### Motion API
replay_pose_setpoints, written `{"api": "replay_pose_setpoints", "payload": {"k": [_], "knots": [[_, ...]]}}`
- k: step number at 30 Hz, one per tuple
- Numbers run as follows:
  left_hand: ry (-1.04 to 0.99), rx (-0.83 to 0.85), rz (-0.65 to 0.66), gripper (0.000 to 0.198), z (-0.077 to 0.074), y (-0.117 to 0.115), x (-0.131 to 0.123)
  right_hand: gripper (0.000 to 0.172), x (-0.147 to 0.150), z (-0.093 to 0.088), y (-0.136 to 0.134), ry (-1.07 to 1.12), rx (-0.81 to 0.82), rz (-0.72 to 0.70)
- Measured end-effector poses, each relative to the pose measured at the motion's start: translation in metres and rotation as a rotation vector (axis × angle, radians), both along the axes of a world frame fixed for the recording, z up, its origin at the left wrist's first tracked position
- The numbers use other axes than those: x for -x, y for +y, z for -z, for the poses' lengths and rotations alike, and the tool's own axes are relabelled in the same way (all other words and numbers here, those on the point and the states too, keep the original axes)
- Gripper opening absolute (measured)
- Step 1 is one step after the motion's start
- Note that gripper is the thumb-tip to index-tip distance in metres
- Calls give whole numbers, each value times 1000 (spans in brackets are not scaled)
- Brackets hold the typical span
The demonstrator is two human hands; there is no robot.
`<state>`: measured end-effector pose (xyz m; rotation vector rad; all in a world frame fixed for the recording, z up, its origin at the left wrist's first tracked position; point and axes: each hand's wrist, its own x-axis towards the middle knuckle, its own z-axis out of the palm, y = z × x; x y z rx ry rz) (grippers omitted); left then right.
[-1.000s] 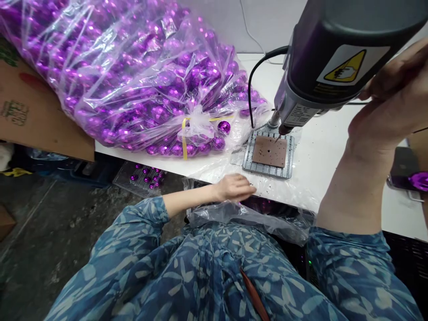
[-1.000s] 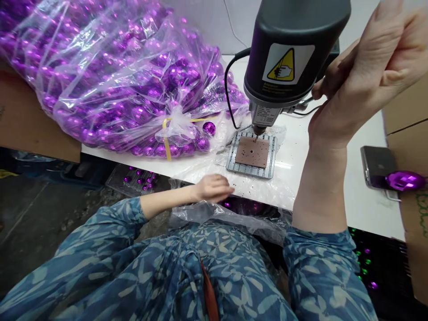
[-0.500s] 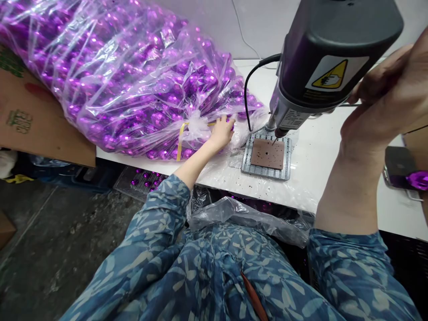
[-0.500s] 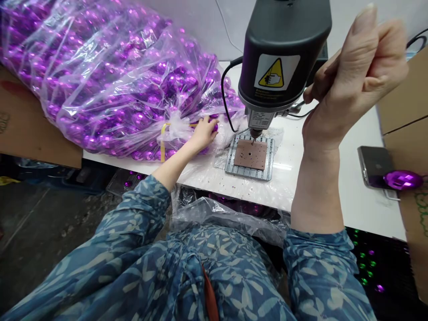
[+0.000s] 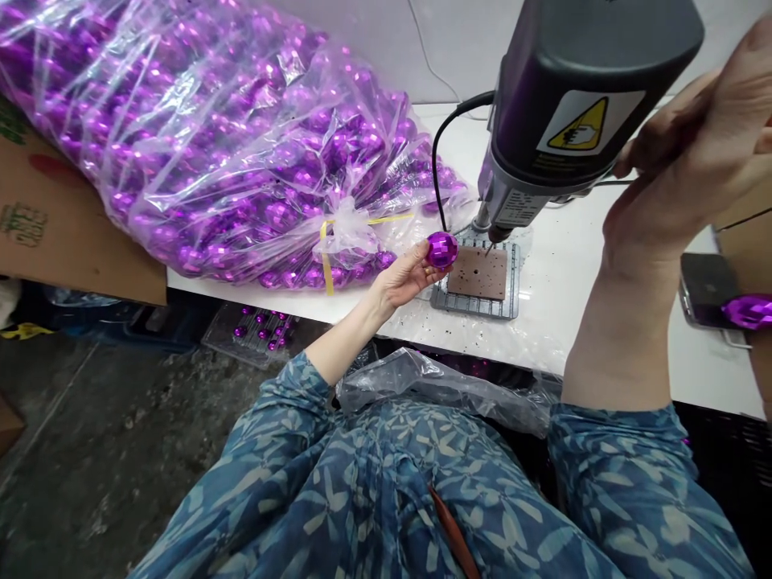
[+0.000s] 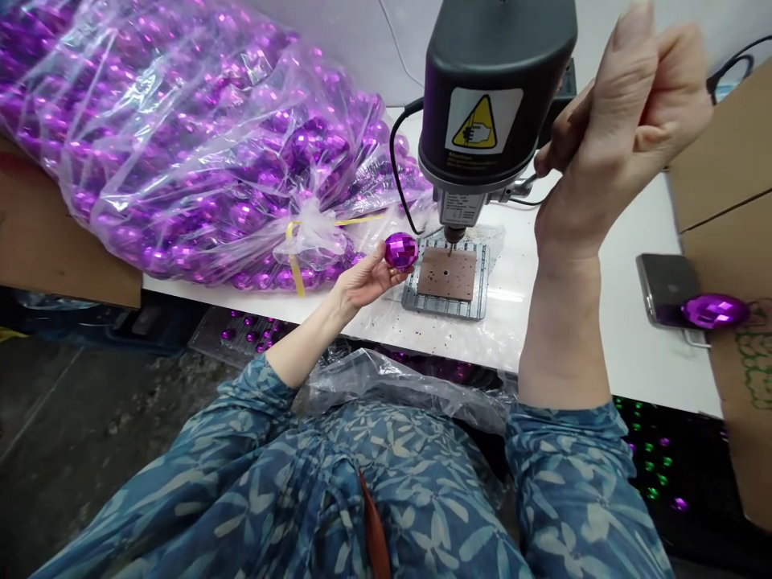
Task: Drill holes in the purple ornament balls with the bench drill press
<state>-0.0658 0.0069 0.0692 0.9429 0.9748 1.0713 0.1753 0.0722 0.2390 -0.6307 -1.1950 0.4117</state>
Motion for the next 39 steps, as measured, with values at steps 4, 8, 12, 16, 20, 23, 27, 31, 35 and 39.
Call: {"api": "replay_pose_setpoints", "payload": {"k": [4, 8, 12, 16, 20, 23, 27, 31, 35, 39], "knots": [[-10, -16, -61, 56, 16, 5, -10, 66, 2, -1, -1, 57, -84, -38], [83, -81, -128, 60, 36, 19, -23, 66, 5, -3, -3, 94, -75, -31], [185, -232, -74, 58, 52, 33, -39, 65, 4, -4, -3, 70, -63, -20], [254, -322, -38, 64, 61, 42, -48, 63, 3, -5, -5, 22, -61, -26], [333, -367, -18, 62, 69, 47, -50, 63, 1, -5, -7, -8, -34, -48], [399, -407, 1, 63, 72, 49, -52, 63, -1, -2, -7, -29, -75, -54], [507, -464, -25, 65, 73, 44, -53, 61, -3, 1, -4, -81, -131, -52], [547, -582, -14, 65, 77, 36, -57, 60, -4, 3, -3, -105, -137, -21], [456, -653, 39, 62, 83, 33, -64, 61, -2, 0, -6, -65, -94, -31], [507, -669, 23, 62, 79, 29, -68, 62, 0, -3, -9, -28, -61, -39]]}}
